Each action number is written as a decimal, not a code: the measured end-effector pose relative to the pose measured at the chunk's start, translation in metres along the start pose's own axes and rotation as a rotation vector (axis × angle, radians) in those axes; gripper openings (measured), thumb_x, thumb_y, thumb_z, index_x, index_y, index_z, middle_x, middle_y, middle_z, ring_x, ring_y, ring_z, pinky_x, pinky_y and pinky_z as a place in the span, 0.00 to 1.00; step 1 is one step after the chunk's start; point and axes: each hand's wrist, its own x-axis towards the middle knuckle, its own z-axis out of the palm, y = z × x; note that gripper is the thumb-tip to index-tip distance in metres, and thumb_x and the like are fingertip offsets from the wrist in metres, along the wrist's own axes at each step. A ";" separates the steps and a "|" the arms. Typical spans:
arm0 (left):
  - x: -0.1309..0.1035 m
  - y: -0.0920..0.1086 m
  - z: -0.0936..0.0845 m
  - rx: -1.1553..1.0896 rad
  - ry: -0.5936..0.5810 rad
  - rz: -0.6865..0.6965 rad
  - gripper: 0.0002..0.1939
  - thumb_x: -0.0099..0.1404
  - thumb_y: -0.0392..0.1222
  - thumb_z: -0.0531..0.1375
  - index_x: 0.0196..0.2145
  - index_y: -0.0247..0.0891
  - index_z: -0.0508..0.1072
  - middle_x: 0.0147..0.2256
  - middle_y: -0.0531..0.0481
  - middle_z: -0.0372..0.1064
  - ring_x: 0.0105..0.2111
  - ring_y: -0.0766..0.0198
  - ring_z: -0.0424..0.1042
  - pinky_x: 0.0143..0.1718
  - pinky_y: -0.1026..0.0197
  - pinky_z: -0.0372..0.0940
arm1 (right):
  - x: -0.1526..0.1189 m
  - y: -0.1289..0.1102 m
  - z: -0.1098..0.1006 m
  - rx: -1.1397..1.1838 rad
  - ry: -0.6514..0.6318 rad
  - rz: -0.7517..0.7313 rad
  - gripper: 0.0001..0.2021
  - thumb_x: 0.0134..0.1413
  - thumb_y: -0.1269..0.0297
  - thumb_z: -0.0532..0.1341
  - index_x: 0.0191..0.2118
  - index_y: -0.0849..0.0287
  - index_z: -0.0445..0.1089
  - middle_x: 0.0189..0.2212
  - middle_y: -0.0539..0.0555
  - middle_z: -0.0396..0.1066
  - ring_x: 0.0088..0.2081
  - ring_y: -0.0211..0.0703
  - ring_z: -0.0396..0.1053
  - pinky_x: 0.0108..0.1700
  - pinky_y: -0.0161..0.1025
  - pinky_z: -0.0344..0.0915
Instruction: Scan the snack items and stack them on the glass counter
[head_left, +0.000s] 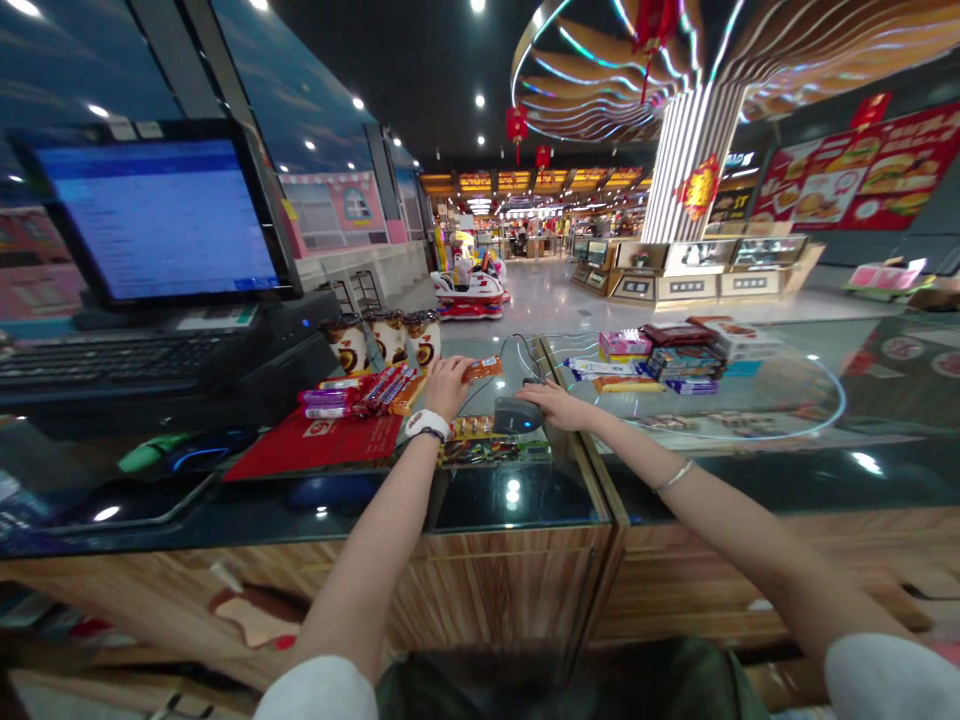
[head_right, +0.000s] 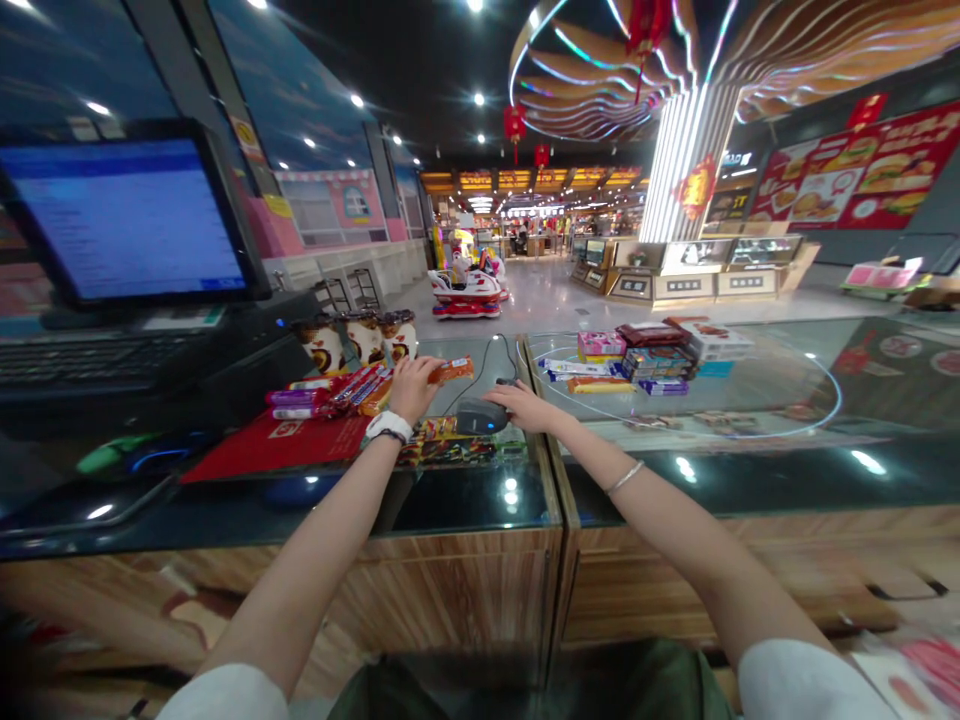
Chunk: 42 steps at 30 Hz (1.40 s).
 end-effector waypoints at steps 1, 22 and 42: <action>0.000 0.001 -0.001 -0.005 -0.002 0.002 0.21 0.61 0.30 0.60 0.50 0.45 0.74 0.50 0.46 0.74 0.53 0.51 0.70 0.65 0.44 0.54 | 0.000 0.000 0.001 0.001 -0.004 0.012 0.40 0.44 0.83 0.53 0.65 0.54 0.61 0.66 0.60 0.61 0.69 0.55 0.54 0.67 0.69 0.47; 0.021 0.133 -0.032 -0.126 -0.028 0.283 0.21 0.63 0.37 0.63 0.54 0.46 0.72 0.50 0.48 0.74 0.53 0.53 0.71 0.68 0.42 0.47 | -0.076 -0.028 -0.066 -0.259 0.573 0.163 0.25 0.61 0.67 0.57 0.64 0.56 0.60 0.64 0.60 0.62 0.67 0.53 0.56 0.69 0.58 0.49; 0.040 0.239 0.056 -0.241 -0.194 0.512 0.12 0.62 0.36 0.63 0.44 0.39 0.70 0.48 0.45 0.74 0.52 0.55 0.72 0.68 0.45 0.50 | -0.173 0.056 -0.061 -0.293 0.454 0.436 0.17 0.57 0.71 0.59 0.52 0.58 0.64 0.51 0.61 0.74 0.57 0.53 0.70 0.68 0.61 0.49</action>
